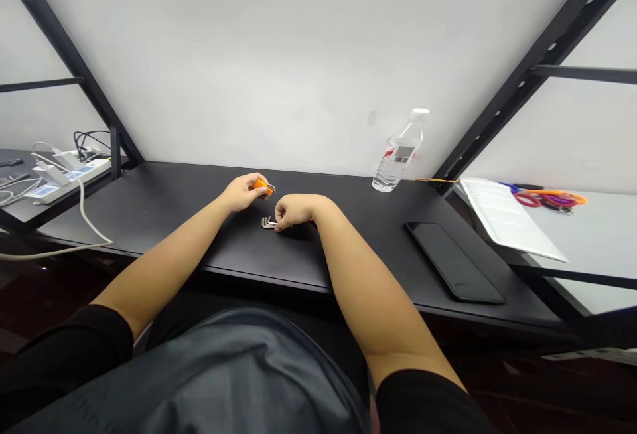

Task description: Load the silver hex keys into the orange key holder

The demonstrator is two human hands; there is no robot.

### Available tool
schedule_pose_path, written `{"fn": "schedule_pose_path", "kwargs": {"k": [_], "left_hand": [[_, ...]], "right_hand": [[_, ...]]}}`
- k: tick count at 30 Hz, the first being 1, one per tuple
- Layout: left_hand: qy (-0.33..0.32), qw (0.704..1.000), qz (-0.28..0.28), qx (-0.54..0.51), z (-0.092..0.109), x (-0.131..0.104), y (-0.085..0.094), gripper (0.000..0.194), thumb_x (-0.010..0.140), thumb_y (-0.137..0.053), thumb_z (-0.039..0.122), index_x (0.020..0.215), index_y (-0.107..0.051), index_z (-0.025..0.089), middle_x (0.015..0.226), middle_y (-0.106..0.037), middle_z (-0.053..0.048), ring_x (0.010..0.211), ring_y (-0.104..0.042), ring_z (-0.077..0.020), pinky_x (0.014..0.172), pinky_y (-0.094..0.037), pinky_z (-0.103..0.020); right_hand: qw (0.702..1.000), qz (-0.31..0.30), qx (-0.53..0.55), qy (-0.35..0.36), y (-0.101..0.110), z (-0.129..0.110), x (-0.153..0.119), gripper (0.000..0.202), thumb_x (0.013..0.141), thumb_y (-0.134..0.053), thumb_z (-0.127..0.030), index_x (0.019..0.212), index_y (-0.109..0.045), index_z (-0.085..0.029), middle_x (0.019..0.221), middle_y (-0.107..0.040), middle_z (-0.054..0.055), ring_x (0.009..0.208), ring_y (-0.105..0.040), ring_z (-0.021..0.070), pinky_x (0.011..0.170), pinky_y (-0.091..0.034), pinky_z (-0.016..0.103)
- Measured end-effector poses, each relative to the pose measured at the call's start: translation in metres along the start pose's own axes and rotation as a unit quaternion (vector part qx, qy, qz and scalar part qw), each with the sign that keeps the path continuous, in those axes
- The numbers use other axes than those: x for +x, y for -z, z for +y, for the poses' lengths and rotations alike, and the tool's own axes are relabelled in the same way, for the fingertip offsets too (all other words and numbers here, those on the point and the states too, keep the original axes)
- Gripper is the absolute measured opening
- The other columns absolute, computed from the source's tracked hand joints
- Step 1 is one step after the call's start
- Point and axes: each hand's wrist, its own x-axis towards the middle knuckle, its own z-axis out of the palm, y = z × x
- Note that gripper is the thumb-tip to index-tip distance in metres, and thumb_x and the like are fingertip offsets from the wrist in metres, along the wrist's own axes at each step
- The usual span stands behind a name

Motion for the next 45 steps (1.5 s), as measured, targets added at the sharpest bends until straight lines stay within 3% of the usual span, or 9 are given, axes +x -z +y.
{"fn": "schedule_pose_path", "kwargs": {"k": [4, 6, 8, 11, 14, 29, 45], "left_hand": [[-0.009, 1.0, -0.006, 0.002, 0.001, -0.001, 0.0, 0.017, 0.085, -0.064, 0.032, 0.097, -0.067, 0.02, 0.088, -0.075, -0.003, 0.081, -0.068, -0.0183, 0.085, -0.052, -0.033], [-0.01, 1.0, -0.009, 0.003, 0.001, -0.001, 0.0, 0.017, 0.085, -0.064, 0.032, 0.097, -0.067, 0.02, 0.087, -0.075, -0.003, 0.081, -0.068, -0.0183, 0.083, -0.052, -0.033], [-0.01, 1.0, -0.011, -0.003, 0.001, 0.0, 0.0, 0.018, 0.085, -0.064, 0.033, 0.097, -0.067, 0.02, 0.086, -0.075, -0.003, 0.08, -0.068, -0.0185, 0.083, -0.053, -0.033], [-0.011, 0.999, -0.014, -0.03, 0.0, 0.001, -0.002, 0.02, 0.085, -0.066, 0.034, 0.098, -0.067, 0.019, 0.087, -0.075, -0.004, 0.082, -0.069, -0.0186, 0.086, -0.054, -0.035], [-0.012, 0.998, -0.018, -0.062, -0.001, 0.001, -0.003, 0.02, 0.085, -0.066, 0.034, 0.099, -0.066, 0.019, 0.089, -0.075, -0.006, 0.083, -0.069, -0.0188, 0.087, -0.054, -0.035], [-0.014, 0.992, -0.024, -0.123, -0.002, 0.0, -0.005, 0.025, 0.086, -0.067, 0.036, 0.101, -0.065, 0.016, 0.089, -0.075, -0.007, 0.08, -0.069, -0.0182, 0.084, -0.054, -0.035], [-0.018, 0.999, 0.001, -0.034, -0.001, 0.001, -0.003, 0.023, 0.083, -0.067, 0.036, 0.097, -0.067, 0.018, 0.088, -0.074, -0.005, 0.082, -0.068, -0.0191, 0.084, -0.054, -0.034]], "right_hand": [[0.997, 0.023, 0.044, 0.062, 0.004, 0.002, -0.009, 0.03, 0.071, -0.077, -0.051, 0.078, -0.071, -0.023, 0.074, -0.066, 0.0, 0.066, -0.056, 0.0161, 0.061, -0.041, 0.03], [0.982, 0.081, 0.115, 0.123, 0.007, 0.004, -0.014, 0.029, 0.079, -0.072, -0.051, 0.083, -0.07, -0.022, 0.077, -0.067, 0.001, 0.07, -0.058, 0.016, 0.067, -0.045, 0.03], [0.945, 0.188, 0.201, 0.173, 0.009, 0.007, -0.015, 0.031, 0.085, -0.067, -0.051, 0.087, -0.068, -0.02, 0.081, -0.068, 0.002, 0.076, -0.06, 0.0165, 0.074, -0.048, 0.03], [0.868, 0.356, 0.285, 0.198, 0.008, 0.011, -0.007, 0.031, 0.086, -0.068, -0.05, 0.09, -0.066, -0.019, 0.084, -0.068, 0.004, 0.08, -0.062, 0.0175, 0.08, -0.05, 0.033], [0.824, 0.427, 0.312, 0.203, 0.004, 0.014, 0.006, 0.03, 0.085, -0.07, -0.048, 0.096, -0.066, -0.02, 0.087, -0.069, 0.005, 0.082, -0.064, 0.0184, 0.082, -0.053, 0.034], [0.833, 0.425, 0.305, 0.179, -0.004, 0.01, 0.017, 0.021, 0.083, -0.071, -0.038, 0.096, -0.069, -0.021, 0.096, -0.077, 0.007, 0.086, -0.071, 0.0205, 0.08, -0.056, 0.034], [0.823, 0.435, 0.339, 0.138, -0.005, 0.005, 0.023, 0.021, 0.077, -0.073, -0.036, 0.089, -0.069, -0.019, 0.089, -0.076, 0.006, 0.084, -0.071, 0.0207, 0.081, -0.056, 0.035]]}}
